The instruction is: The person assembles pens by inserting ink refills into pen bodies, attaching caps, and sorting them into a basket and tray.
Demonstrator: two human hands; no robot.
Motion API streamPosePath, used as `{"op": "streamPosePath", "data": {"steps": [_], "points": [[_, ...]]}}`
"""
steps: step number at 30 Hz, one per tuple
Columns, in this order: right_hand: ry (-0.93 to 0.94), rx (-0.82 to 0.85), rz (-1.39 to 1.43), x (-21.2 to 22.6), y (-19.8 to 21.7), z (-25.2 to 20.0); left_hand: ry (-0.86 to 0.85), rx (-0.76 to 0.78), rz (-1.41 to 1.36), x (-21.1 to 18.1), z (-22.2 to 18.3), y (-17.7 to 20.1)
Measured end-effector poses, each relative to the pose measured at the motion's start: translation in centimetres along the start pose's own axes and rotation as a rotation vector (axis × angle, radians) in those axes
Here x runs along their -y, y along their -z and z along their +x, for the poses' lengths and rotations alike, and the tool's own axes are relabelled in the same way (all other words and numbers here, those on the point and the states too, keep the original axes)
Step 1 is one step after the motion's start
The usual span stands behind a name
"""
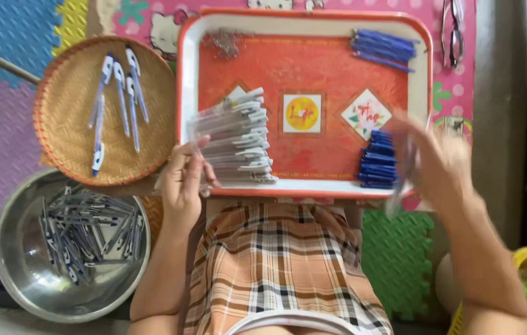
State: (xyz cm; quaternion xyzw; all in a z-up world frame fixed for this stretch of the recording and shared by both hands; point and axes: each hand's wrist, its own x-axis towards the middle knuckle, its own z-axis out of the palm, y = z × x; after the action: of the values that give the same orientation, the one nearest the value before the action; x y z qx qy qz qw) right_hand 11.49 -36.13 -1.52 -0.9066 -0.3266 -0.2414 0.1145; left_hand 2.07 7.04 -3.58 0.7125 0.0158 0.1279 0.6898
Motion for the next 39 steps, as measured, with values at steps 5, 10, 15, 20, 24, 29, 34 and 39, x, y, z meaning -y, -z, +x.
{"op": "streamPosePath", "data": {"steps": [5, 10, 15, 20, 24, 29, 34, 39], "points": [[0.120, -0.088, -0.369, -14.3, -14.0, 5.9, -0.067, -0.141, -0.073, 1.6, 0.8, 0.2], [0.126, -0.131, -0.432, -12.3, -15.2, 6.7, -0.049, -0.189, -0.216, 2.3, 0.9, 0.8], [-0.161, 0.251, 0.793, 9.6, -4.5, 9.0, 0.106, -0.081, -0.298, 2.3, 0.0, -0.8], [0.032, 0.138, 0.709, 15.5, -5.9, 8.8, 0.090, -0.136, -0.412, 2.7, -0.9, -2.8], [0.116, 0.040, 0.369, 14.8, -11.2, 9.4, -0.121, -0.406, -0.250, 4.2, -0.1, 0.6], [0.215, -0.005, 0.269, 16.4, -12.8, 9.8, -0.297, -0.638, 0.866, 8.4, 4.1, 10.7], [0.080, 0.041, 0.411, 16.8, -9.4, 8.1, -0.341, -0.487, 1.279, 12.1, 11.5, 12.4], [-0.042, 0.069, 0.595, 16.9, -6.5, 6.1, -0.006, -0.378, 1.470, 13.8, 18.6, 12.0]]}}
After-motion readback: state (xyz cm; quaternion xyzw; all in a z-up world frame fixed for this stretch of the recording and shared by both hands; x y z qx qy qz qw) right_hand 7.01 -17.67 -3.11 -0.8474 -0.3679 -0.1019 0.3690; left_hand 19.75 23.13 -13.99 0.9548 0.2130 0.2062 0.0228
